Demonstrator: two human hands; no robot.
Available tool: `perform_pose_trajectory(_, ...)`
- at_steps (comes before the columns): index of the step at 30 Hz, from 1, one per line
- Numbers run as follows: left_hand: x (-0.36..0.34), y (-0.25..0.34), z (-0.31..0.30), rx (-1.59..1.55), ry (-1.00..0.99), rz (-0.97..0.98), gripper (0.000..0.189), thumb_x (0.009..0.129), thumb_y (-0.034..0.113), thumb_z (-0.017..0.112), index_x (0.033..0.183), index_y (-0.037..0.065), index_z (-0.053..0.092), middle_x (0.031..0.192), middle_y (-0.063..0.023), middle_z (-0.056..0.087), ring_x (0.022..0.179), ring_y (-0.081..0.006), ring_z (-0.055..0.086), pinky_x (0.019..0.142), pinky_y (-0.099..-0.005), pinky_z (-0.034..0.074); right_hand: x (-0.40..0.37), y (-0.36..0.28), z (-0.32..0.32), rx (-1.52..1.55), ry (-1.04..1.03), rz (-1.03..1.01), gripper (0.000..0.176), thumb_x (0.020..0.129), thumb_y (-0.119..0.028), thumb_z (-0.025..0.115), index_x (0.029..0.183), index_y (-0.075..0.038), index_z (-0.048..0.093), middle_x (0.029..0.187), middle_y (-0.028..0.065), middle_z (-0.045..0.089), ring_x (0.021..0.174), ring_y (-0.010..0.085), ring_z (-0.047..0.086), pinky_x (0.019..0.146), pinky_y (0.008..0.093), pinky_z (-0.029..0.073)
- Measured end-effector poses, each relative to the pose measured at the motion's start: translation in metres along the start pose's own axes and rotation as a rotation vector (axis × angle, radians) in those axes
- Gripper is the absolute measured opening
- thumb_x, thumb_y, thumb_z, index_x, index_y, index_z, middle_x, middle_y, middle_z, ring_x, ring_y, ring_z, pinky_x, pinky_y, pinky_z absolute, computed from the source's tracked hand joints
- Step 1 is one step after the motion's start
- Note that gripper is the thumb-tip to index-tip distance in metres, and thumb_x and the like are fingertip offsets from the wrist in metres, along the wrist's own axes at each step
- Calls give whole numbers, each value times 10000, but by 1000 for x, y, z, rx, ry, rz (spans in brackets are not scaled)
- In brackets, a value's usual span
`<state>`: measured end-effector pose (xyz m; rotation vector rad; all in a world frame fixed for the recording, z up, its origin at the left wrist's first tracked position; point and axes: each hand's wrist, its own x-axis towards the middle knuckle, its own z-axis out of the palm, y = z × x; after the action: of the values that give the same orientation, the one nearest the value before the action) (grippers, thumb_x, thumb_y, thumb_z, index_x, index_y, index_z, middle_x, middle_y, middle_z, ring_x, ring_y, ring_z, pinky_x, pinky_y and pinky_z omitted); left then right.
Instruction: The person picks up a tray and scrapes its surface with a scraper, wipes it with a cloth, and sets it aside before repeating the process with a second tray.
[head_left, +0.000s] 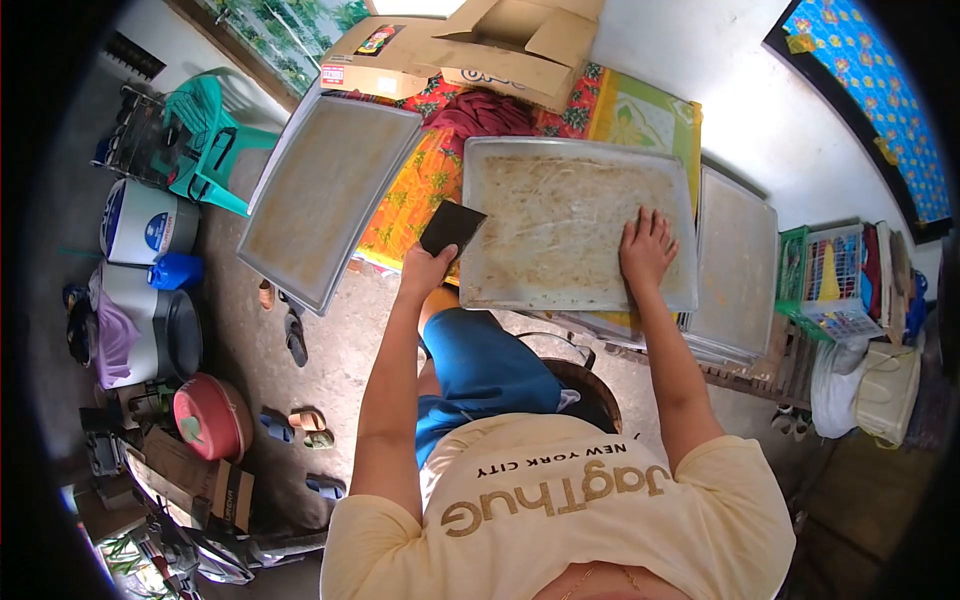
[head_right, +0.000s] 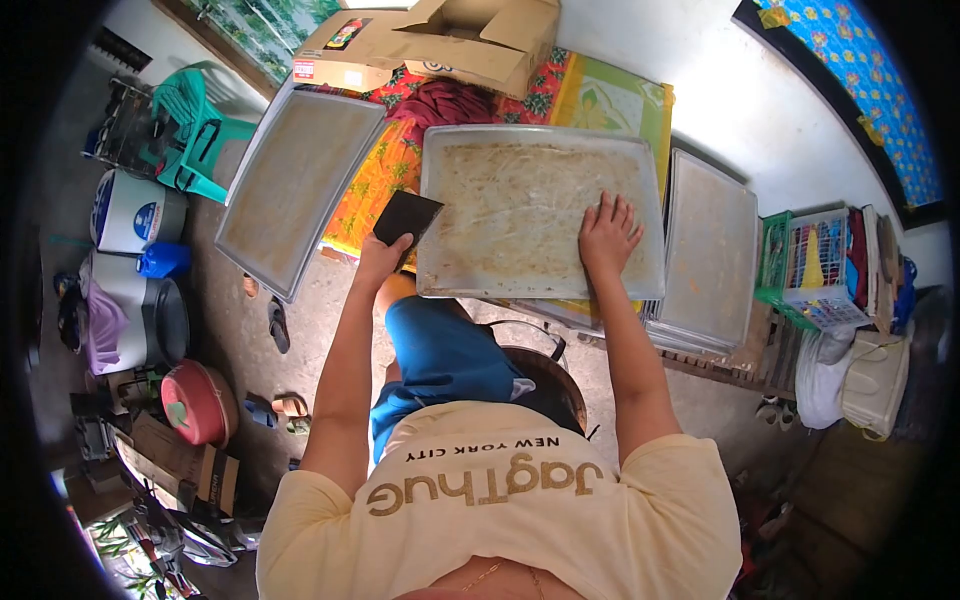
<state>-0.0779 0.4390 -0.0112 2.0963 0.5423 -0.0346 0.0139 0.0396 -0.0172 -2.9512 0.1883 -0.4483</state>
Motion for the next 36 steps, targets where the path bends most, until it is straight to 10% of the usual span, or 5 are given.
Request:
perform_pose_trajectory(22,-23,33,-37,265,-52,-29,445,798,309,781,1063,-30,667,953,-221,711,908,-290,702,818,-365,527,2,-1,-4,20,-35,16,506,987,-433,430,1434,-196,455,1517,103,398,1437,300,294,1137,612,164)
perform_pose_trajectory(28,-27,39,-29,-419,-56,117,371,804,148,781,1108,-31,664,960,-127,727,869,-184,669,805,-322,518,2,0,-3,11,-39,15,511,990,-431,424,1445,-200,440,1517,106,398,1434,308,298,1137,613,167)
perform_pose_trajectory(36,61,46,10,-173,148,35,499,763,315,801,1022,-84,653,946,-235,712,917,-313,707,803,-375,527,2,-1,-4,-2,-16,-9,509,987,-415,435,1443,-191,443,1496,114,427,1422,318,319,1129,618,184)
